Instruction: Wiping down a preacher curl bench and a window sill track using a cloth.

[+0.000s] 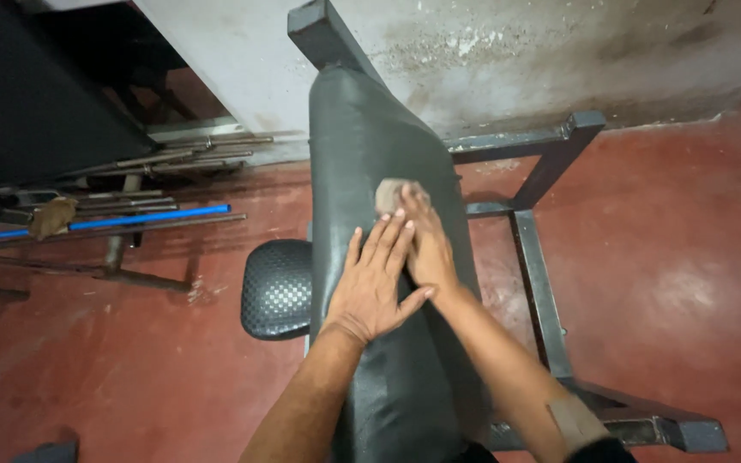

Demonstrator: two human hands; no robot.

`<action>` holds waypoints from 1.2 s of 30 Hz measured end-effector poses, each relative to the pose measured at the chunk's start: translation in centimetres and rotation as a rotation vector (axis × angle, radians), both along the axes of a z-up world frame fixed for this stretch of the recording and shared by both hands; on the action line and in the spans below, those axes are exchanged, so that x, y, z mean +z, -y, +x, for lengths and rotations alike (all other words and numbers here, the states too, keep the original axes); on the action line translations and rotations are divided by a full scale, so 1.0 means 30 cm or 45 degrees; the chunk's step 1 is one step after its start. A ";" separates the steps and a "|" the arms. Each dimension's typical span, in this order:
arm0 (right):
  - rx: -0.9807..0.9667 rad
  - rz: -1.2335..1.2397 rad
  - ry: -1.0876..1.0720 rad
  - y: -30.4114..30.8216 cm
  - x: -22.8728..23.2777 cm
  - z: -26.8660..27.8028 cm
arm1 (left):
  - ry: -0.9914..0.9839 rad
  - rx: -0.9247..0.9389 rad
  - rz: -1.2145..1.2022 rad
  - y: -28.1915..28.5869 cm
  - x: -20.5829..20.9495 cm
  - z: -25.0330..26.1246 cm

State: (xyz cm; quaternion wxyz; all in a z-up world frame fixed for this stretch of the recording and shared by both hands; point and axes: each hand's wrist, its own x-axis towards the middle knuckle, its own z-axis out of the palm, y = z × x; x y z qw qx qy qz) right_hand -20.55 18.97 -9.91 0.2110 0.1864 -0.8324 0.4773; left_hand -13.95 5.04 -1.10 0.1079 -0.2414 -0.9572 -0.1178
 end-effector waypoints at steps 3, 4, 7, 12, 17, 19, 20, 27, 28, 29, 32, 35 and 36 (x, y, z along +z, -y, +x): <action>0.097 -0.046 -0.066 -0.051 -0.133 -0.042 | -0.009 -0.048 0.009 0.007 0.006 0.002; 0.093 -0.045 -0.061 -0.072 -0.208 -0.084 | -0.004 -0.052 0.011 0.006 0.009 0.011; -0.306 -0.079 0.209 -0.118 -0.342 -0.185 | 0.033 -0.011 0.009 0.001 0.017 0.001; -0.194 0.017 0.054 0.016 -0.042 0.039 | 0.006 -0.038 -0.012 0.004 0.003 -0.008; -0.143 0.130 0.031 -0.070 -0.087 0.055 | 0.005 -0.056 0.049 0.010 0.001 0.000; -0.227 0.217 0.015 -0.132 -0.197 -0.016 | -0.006 -0.052 0.032 0.011 0.007 -0.005; -0.360 0.204 0.257 -0.162 -0.261 -0.064 | 0.025 -0.037 0.013 0.010 0.013 -0.013; -0.157 -0.092 0.104 -0.047 -0.081 0.185 | 0.005 -0.056 -0.066 0.010 -0.012 -0.017; -0.160 -0.091 0.112 -0.038 -0.040 0.208 | 0.013 -0.058 -0.065 0.010 -0.013 -0.008; -0.049 -0.157 0.116 -0.030 0.005 0.223 | 0.015 -0.060 -0.043 0.010 -0.009 -0.008; -0.097 -0.130 0.176 -0.078 -0.087 0.141 | 0.032 -0.060 -0.017 0.010 -0.009 -0.004; -0.369 -0.028 0.302 -0.119 -0.333 -0.009 | 0.047 -0.053 -0.013 0.010 -0.004 -0.007; -0.489 -0.022 0.374 -0.128 -0.426 -0.058 | 0.053 -0.052 -0.017 0.009 -0.004 -0.011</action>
